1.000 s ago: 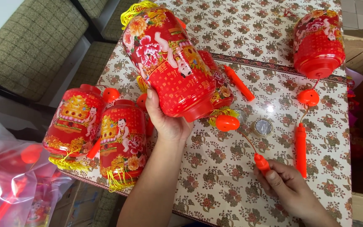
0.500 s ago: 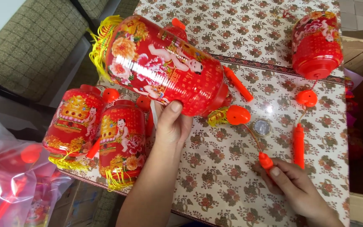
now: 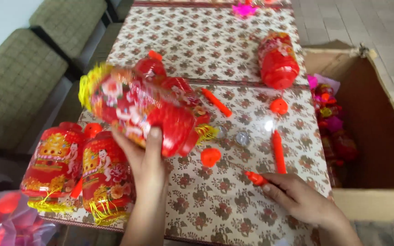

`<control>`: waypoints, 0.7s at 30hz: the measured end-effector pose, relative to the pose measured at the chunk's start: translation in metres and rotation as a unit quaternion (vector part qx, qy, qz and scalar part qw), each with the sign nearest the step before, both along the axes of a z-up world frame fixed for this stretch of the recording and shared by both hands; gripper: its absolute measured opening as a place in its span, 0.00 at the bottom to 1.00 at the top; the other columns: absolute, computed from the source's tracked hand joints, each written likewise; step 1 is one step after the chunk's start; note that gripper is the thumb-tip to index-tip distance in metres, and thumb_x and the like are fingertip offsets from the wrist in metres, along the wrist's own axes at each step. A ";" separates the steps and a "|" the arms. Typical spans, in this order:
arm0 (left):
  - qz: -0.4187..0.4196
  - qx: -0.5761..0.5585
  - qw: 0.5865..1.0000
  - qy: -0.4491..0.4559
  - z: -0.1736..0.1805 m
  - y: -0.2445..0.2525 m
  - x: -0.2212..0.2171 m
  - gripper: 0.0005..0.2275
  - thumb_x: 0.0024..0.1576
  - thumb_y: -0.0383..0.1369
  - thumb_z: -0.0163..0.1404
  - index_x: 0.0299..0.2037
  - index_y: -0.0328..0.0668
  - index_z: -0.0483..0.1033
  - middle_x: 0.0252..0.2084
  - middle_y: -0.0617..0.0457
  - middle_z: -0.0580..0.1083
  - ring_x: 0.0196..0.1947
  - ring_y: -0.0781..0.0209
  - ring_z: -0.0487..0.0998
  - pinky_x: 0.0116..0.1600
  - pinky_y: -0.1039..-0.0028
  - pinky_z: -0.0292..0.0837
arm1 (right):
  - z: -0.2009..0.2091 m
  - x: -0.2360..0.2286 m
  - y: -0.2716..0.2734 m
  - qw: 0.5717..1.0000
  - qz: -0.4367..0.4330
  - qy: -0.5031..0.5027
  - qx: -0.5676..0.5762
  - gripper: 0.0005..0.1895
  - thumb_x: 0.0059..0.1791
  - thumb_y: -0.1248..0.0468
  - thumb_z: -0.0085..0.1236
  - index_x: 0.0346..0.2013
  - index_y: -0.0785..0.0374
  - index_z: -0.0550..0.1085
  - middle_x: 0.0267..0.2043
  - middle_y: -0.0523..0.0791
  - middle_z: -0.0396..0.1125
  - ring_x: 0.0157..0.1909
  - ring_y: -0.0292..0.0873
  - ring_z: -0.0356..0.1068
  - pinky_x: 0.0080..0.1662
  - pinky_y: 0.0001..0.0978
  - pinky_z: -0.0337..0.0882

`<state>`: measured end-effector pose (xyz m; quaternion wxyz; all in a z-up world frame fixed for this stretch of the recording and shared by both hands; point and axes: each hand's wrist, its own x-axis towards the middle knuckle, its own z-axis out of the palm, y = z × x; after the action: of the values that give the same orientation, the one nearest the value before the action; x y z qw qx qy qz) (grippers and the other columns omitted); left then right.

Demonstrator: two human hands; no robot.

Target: Assembling decorative lanterns by attaching light-up handles, testing the electronic components, and wiping them clean.

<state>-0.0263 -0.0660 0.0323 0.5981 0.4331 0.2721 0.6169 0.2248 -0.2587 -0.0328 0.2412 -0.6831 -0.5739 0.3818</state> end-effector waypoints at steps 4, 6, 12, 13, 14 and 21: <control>0.030 -0.107 0.985 0.131 0.015 -0.042 -0.006 0.53 0.41 0.50 0.57 0.75 0.58 0.33 0.71 0.44 0.60 0.67 0.45 0.69 0.66 0.52 0.70 | -0.004 -0.004 -0.013 0.999 0.011 0.028 -0.018 0.15 0.55 0.52 0.47 0.40 0.52 0.81 0.25 0.37 0.72 0.26 0.36 0.67 0.33 0.30 0.66; 0.028 -0.224 0.935 0.273 0.020 -0.056 -0.010 0.58 0.33 0.55 0.53 0.76 0.62 0.30 0.77 0.47 0.53 0.72 0.43 0.61 0.70 0.45 0.61 | -0.006 -0.004 -0.018 0.999 0.023 0.014 -0.041 0.20 0.54 0.49 0.43 0.50 0.48 0.80 0.30 0.36 0.76 0.29 0.34 0.74 0.35 0.29 0.73; -0.032 -0.340 0.865 0.368 0.019 -0.068 -0.012 0.52 0.40 0.56 0.45 0.77 0.70 0.28 0.78 0.54 0.51 0.74 0.51 0.60 0.73 0.52 0.59 | 0.002 0.004 -0.026 0.999 0.000 0.034 -0.024 0.20 0.53 0.50 0.47 0.48 0.51 0.83 0.22 0.37 0.73 0.19 0.34 0.65 0.26 0.31 0.65; -0.033 -0.339 0.864 0.370 0.017 -0.066 -0.013 0.52 0.40 0.56 0.45 0.77 0.70 0.28 0.78 0.54 0.51 0.74 0.51 0.60 0.73 0.52 0.59 | 0.006 0.003 -0.024 0.999 -0.002 0.036 -0.023 0.20 0.53 0.50 0.47 0.48 0.51 0.83 0.22 0.37 0.73 0.19 0.34 0.65 0.26 0.31 0.65; -0.048 -0.304 0.865 0.395 0.014 -0.065 -0.014 0.52 0.41 0.58 0.44 0.77 0.66 0.27 0.79 0.54 0.48 0.75 0.51 0.55 0.74 0.51 0.54 | 0.011 0.003 -0.021 0.999 -0.002 0.023 -0.039 0.19 0.54 0.50 0.45 0.46 0.51 0.82 0.24 0.37 0.74 0.23 0.35 0.68 0.30 0.31 0.66; -0.101 -0.245 0.798 0.541 0.026 -0.057 -0.013 0.49 0.46 0.59 0.38 0.77 0.62 0.24 0.74 0.52 0.60 0.68 0.48 0.69 0.73 0.54 0.61 | 0.034 0.010 -0.006 0.997 0.076 0.022 0.005 0.15 0.56 0.53 0.47 0.32 0.54 0.77 0.19 0.37 0.63 0.20 0.35 0.61 0.28 0.32 0.63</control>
<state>-0.0391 -0.1231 0.0580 0.4986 0.5609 0.6479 0.1307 0.2346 -0.2643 0.0014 0.2278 -0.6280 -0.6204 0.4109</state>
